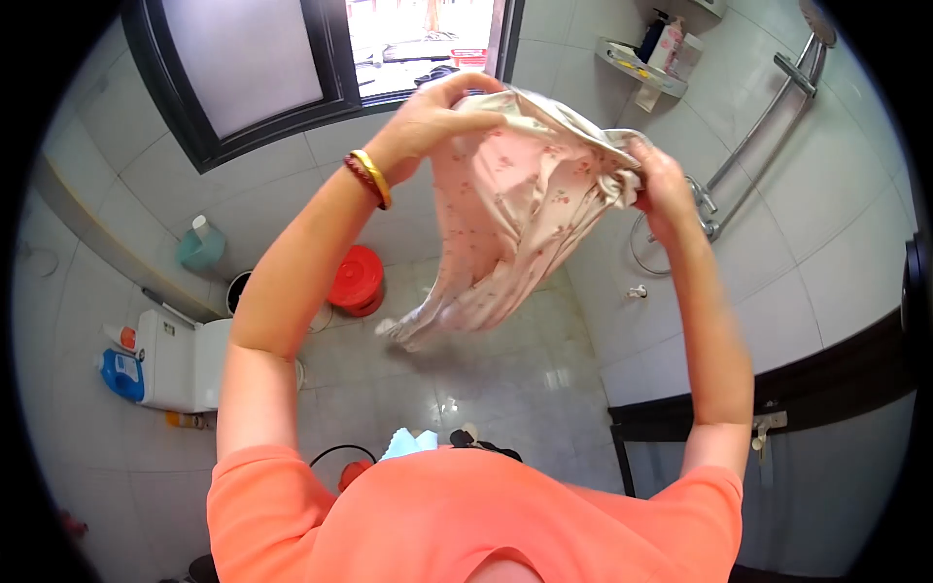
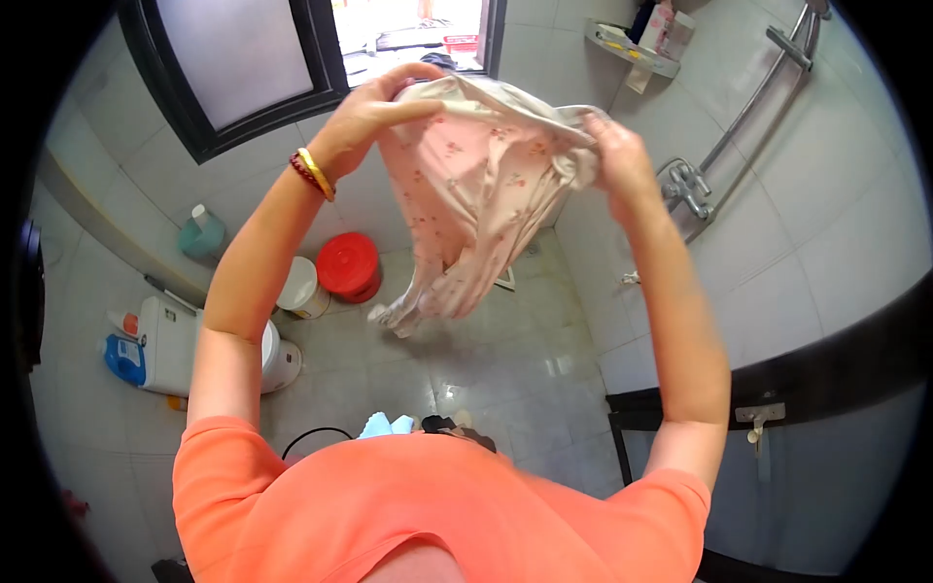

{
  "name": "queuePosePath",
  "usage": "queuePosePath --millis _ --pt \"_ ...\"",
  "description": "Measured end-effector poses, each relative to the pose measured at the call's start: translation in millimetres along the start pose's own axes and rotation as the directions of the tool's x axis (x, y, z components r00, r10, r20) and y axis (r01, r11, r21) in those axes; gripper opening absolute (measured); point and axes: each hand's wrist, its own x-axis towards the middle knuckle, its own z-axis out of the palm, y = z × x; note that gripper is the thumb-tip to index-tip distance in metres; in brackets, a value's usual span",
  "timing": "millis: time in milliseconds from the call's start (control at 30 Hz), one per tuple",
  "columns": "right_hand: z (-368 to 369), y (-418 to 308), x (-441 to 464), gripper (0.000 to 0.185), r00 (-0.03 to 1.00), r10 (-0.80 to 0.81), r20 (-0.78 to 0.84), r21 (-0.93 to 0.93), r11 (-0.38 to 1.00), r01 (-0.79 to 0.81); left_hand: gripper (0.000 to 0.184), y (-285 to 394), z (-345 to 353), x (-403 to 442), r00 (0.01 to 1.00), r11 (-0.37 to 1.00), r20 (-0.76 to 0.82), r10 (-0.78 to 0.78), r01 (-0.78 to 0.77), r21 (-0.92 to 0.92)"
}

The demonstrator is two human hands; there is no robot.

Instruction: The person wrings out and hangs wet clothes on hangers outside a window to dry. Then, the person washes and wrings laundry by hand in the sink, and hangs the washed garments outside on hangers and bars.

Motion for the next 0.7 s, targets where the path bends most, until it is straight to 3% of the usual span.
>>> queuePosePath --millis 33,133,200,233,267,300,333,367,400,467,500,533,567,600,633,667,700 --pt "-12.0 1.8 14.6 0.027 1.000 -0.001 -0.011 0.024 1.000 0.001 0.034 -7.5 -8.7 -1.7 1.000 1.000 0.000 0.017 -0.017 0.003" --pt "-12.1 -15.4 30.5 0.025 0.998 -0.027 -0.063 0.094 0.995 0.033 0.035 -15.0 -24.9 -23.6 0.954 0.950 0.054 -0.294 0.285 0.123" --pt "1.9 -24.8 41.8 0.024 0.989 -0.144 -0.045 0.182 0.972 0.150 0.043 -33.2 -16.7 -35.8 0.813 0.820 0.140 -0.566 0.572 -0.002" --pt "11.8 -26.1 41.6 0.024 0.981 -0.191 -0.040 0.226 0.954 0.194 0.040 -51.7 -4.1 -38.3 0.894 0.878 0.232 -0.384 0.275 0.392" --pt "22.7 -32.1 36.8 0.025 0.981 -0.191 -0.029 0.239 0.952 0.193 0.036 -84.0 5.1 -49.8 0.843 0.910 0.362 -0.398 0.413 0.038" --pt "33.7 -42.2 31.8 0.025 0.980 -0.197 -0.019 0.251 0.948 0.196 0.037 -104.6 13.8 -52.1 0.734 0.834 0.414 -0.538 0.535 0.135" --pt "39.5 -48.0 29.0 0.026 0.980 -0.201 -0.010 0.261 0.945 0.196 0.042 -111.1 26.5 -54.5 0.720 0.834 0.427 -0.546 0.423 0.354" --pt "36.4 -49.5 32.0 0.026 0.962 -0.220 0.162 0.264 0.949 0.172 0.040 -113.1 37.6 -53.3 0.743 0.765 0.433 -0.511 0.163 0.623" --pt "38.0 -51.2 29.9 0.026 0.963 -0.206 0.175 0.250 0.955 0.159 0.033 -128.8 43.9 -51.8 0.747 0.628 0.351 -0.565 0.113 0.770" --pt "39.7 -53.5 23.1 0.025 0.964 -0.177 0.197 0.219 0.967 0.132 0.025 -153.3 46.4 -43.8 0.816 0.481 0.056 -0.575 0.282 0.830" --pt "33.1 -52.1 21.2 0.022 0.951 -0.179 0.253 0.201 0.971 0.130 0.028 -168.9 35.9 -30.6 0.836 0.392 0.067 -0.545 0.183 0.902" --pt "22.1 -48.8 22.5 0.022 0.950 -0.167 0.265 0.092 0.985 0.148 0.031 -189.8 15.7 -13.9 0.853 0.291 0.085 -0.514 0.080 0.953" --pt "7.6 -44.1 25.2 0.021 0.950 -0.153 0.273 -0.017 0.986 0.164 0.029 -218.9 -15.0 1.7 0.899 0.283 -0.017 -0.437 0.155 0.947" --pt "-7.9 -39.6 26.9 0.021 0.951 -0.138 0.276 -0.125 0.976 0.178 0.017 -198.4 -33.0 8.4 0.922 -0.140 0.113 -0.370 -0.175 0.975" --pt "-23.6 -34.0 23.8 0.022 0.939 -0.058 0.340 -0.244 0.959 0.148 0.015 -169.4 -55.9 20.1 0.877 0.021 0.050 -0.479 -0.046 0.999" --pt "-36.5 -26.3 20.0 0.025 0.956 0.058 0.286 -0.439 0.895 0.077 0.014 -177.5 -82.8 31.8 0.971 -0.047 -0.078 -0.225 0.070 0.996" --pt "-56.9 -8.3 25.3 0.028 0.957 0.041 0.288 -0.652 0.740 0.165 0.016 -157.4 -86.0 38.0 0.960 0.150 -0.254 -0.114 0.270 0.951"
